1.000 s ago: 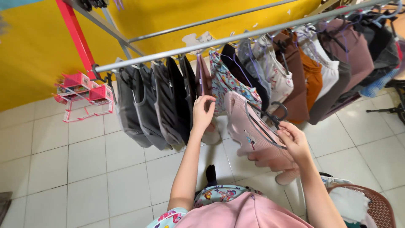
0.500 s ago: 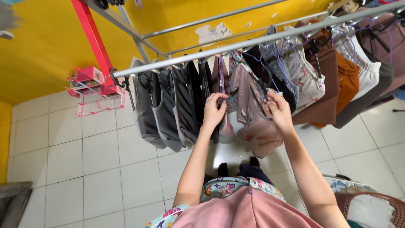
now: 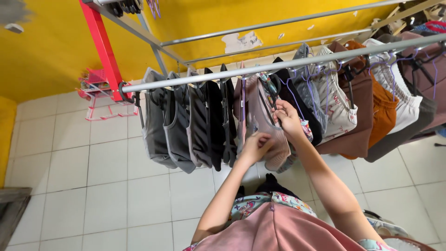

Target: The person rearranges clothes on a metal clothing rack by hand. They remove a patterned garment, slide garments along the rod, and adjust the positions of several shirts and pants to organize them.

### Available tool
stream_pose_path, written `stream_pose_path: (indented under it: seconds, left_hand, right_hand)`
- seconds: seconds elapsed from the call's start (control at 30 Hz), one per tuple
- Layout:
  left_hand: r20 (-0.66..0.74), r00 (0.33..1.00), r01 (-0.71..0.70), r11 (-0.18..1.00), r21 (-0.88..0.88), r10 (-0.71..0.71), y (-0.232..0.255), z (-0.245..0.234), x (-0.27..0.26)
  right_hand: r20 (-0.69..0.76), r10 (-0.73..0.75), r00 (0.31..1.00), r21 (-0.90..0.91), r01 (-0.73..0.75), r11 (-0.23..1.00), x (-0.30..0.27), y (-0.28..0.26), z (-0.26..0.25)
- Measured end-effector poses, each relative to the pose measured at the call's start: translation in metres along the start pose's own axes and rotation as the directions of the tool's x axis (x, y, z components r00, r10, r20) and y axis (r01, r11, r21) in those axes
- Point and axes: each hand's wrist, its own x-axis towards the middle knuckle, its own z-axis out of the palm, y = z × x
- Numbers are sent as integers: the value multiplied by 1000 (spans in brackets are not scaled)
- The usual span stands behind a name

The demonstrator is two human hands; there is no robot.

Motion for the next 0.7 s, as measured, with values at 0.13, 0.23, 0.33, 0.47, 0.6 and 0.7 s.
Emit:
stream_pose_path:
  seconds: [0.13,0.23,0.33,0.47,0.6,0.7]
  left_hand:
    - [-34,999,0,1000,5,0,7,25,1]
    - [-57,996,70,996,50,-67,7,37,6]
    - [-37,994,106,988,115,-102,-5,49,13]
    - [-115,985,143,979,144,-127,-15,63,24]
    - [-213,959,211,972,103,-185,-22,68,34]
    - [-230,950,237,967,93,-211,-22,67,38]
  right_hand:
    - [18,-10,1000,-7,11,1000,12,3,3]
    - [22,-19,1000,19,19,1000,20,5,9]
    - [26,-26,999,27,25,999,25,2,14]
    - [43,-39,998,50,37,998,34,10,14]
    - [78,-45,996,114,36,993,41,12,15]
    - [105,-50,993,139,35,990,48,16,14]
